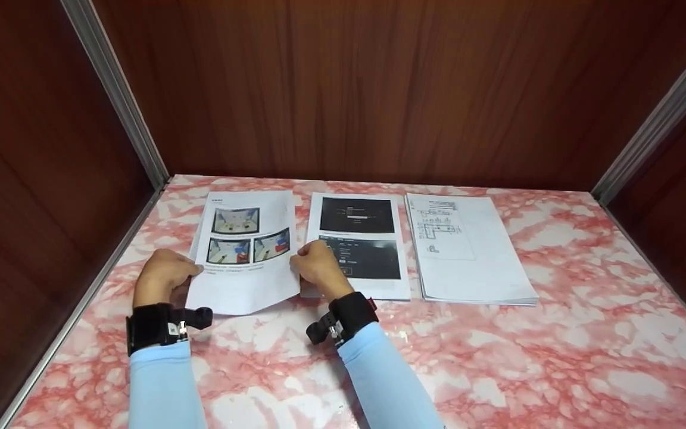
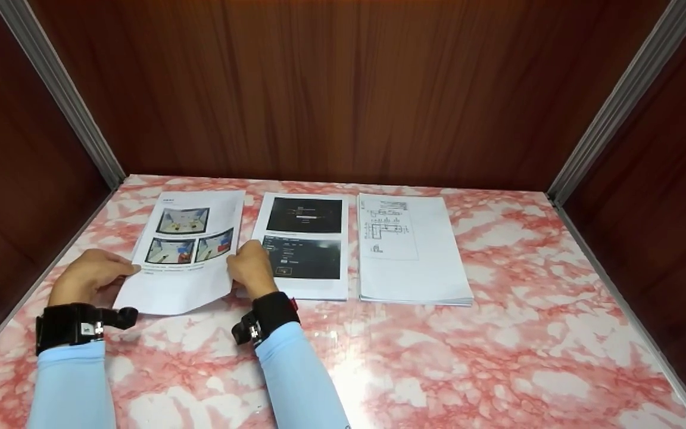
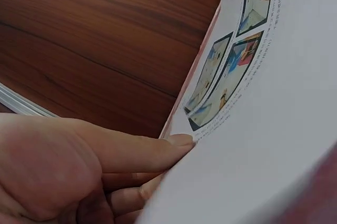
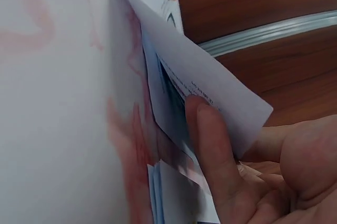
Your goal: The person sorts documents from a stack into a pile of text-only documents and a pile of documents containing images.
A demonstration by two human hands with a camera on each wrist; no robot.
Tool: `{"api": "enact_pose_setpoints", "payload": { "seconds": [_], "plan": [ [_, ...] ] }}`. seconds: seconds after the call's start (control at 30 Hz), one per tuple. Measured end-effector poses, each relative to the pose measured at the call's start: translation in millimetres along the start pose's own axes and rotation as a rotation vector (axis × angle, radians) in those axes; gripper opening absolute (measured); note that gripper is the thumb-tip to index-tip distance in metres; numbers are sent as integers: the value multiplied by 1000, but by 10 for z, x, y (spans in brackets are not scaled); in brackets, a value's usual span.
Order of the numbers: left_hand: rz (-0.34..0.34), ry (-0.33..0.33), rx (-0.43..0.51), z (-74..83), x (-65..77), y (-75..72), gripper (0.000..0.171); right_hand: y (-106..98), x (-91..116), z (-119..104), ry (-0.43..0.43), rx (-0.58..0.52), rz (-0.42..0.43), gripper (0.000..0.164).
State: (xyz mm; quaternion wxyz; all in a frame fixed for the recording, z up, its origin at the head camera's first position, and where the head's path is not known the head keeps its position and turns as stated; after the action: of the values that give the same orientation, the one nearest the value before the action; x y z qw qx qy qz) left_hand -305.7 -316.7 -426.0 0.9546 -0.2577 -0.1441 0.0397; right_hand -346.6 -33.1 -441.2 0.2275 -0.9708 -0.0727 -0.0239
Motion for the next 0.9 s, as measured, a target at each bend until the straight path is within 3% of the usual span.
{"api": "enact_pose_setpoints", "payload": {
  "seconds": [0.07, 0.3, 0.9],
  "plan": [
    [17, 5, -19, 12, -7, -8, 29, -15, 1, -7, -13, 16, 15, 13],
    [10, -9, 45, 74, 15, 0, 29, -74, 20, -35, -31, 15, 22, 12],
    [81, 7, -47, 299, 101, -30, 39, -294, 43, -142, -68, -66, 28, 17]
  ]
}}
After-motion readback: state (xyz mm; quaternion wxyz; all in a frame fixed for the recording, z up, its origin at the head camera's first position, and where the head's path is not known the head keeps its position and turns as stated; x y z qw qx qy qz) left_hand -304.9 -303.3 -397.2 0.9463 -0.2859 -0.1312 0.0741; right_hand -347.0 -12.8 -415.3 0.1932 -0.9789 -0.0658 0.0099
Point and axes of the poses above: each hand's wrist, its own x-axis away from the middle knuckle, its own y-axis out of the palm, z = x × y, the point moved 3 cm from there along -x, towards the middle knuckle, and after that the axes turned 2 degrees about -z, right-handed, at the moved point
